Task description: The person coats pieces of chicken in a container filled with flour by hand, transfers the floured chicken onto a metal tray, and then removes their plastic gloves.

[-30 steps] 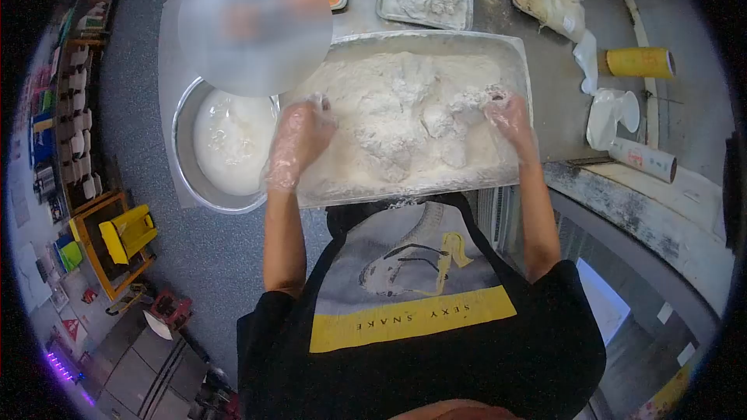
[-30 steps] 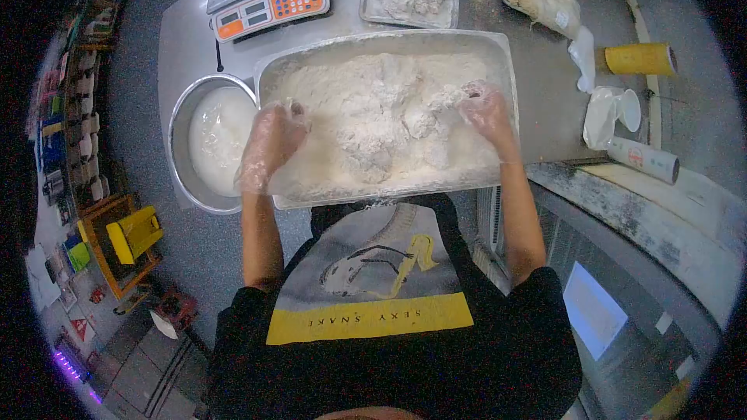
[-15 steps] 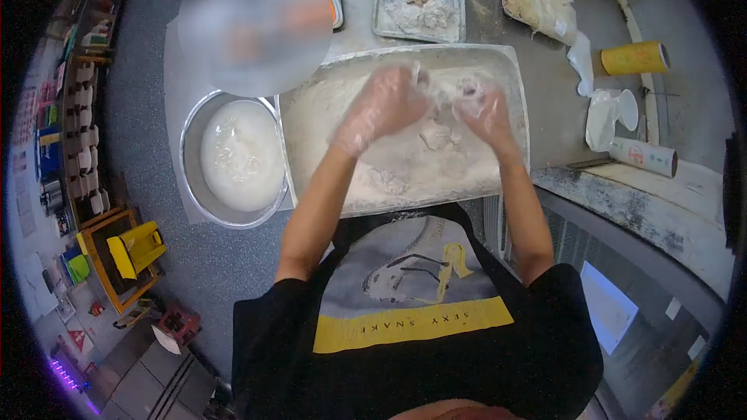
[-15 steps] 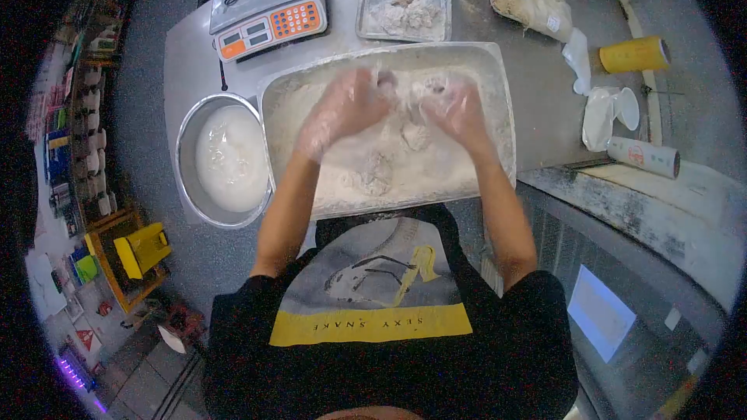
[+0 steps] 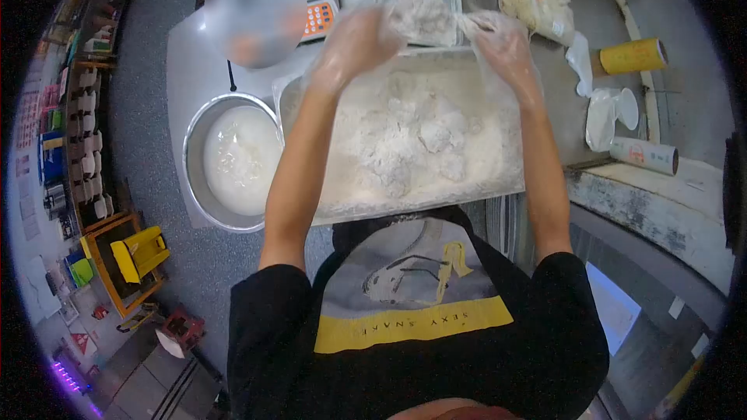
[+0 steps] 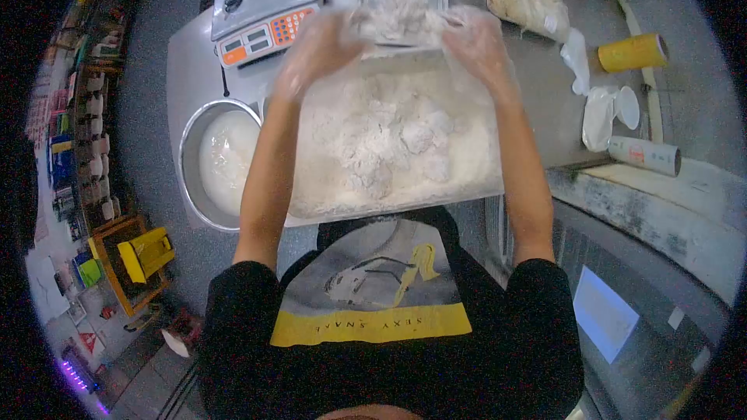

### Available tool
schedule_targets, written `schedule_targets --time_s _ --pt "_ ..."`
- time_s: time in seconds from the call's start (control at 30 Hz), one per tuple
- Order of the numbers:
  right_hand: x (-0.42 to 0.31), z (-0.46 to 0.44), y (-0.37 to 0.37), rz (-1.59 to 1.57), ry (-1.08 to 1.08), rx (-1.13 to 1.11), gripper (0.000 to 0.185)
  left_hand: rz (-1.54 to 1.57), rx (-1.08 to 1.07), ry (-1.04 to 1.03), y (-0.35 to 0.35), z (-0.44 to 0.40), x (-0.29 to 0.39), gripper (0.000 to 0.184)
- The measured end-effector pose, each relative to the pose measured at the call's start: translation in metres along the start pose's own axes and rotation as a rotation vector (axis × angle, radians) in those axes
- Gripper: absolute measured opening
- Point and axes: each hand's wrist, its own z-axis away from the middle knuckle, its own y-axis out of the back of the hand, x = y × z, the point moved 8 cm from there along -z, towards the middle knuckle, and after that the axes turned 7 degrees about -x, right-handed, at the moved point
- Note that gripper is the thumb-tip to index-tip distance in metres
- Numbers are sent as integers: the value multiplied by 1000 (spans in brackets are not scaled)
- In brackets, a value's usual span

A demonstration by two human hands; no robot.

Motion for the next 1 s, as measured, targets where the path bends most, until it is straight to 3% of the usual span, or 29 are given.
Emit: schedule_targets --time_s 0.07,0.13,0.17,0.2,0.27,0.37,0.5,0.53,0.6,0.63,0.7,0.8,0.83,0.87,0.9,0.93,1.0 --pt "48 53 -24 2 -171 -192 37 100 -178 108 -42 66 -16 41" --pt "56 101 -59 -215 -549 -726 39 162 -441 239 -106 132 -28 48" --pt "69 129 -88 -161 -426 -799 47 129 -596 294 -138 162 -33 53" --pt "80 158 -118 -107 -298 -870 58 134 -602 296 -155 179 -24 53" --pt "24 171 -124 112 -153 -1018 63 110 -476 418 -173 196 -9 60" --pt "-4 172 -146 270 -175 -841 64 266 -381 455 -171 184 -6 55" --pt "39 185 -176 237 -171 -904 58 422 -302 309 -159 191 -14 42" --pt "60 191 -174 -144 -298 -874 55 476 -272 354 -159 194 -27 37" --pt "102 210 -180 -469 -431 -783 44 533 -244 404 -153 204 -40 32" --pt "91 198 -167 -628 -491 -728 39 518 -161 373 -140 207 -42 27" --pt "42 160 -105 -330 -306 -562 32 504 -82 350 -120 209 -36 22" --pt "27 147 -77 -394 -215 -385 31 458 11 314 -89 193 -22 22" --pt "25 148 -72 -397 -215 -383 31 455 -80 388 -95 188 -27 21" --pt "35 155 -74 -208 -334 -504 28 451 -172 461 -101 187 -30 20" --pt "47 162 -74 -13 -448 -618 26 448 -172 459 -95 186 -29 20" --pt "55 166 -74 -13 -448 -611 26 486 -113 394 -85 182 -25 19" --pt "49 169 -73 -78 -171 -511 24 524 -62 321 -64 175 -12 18"
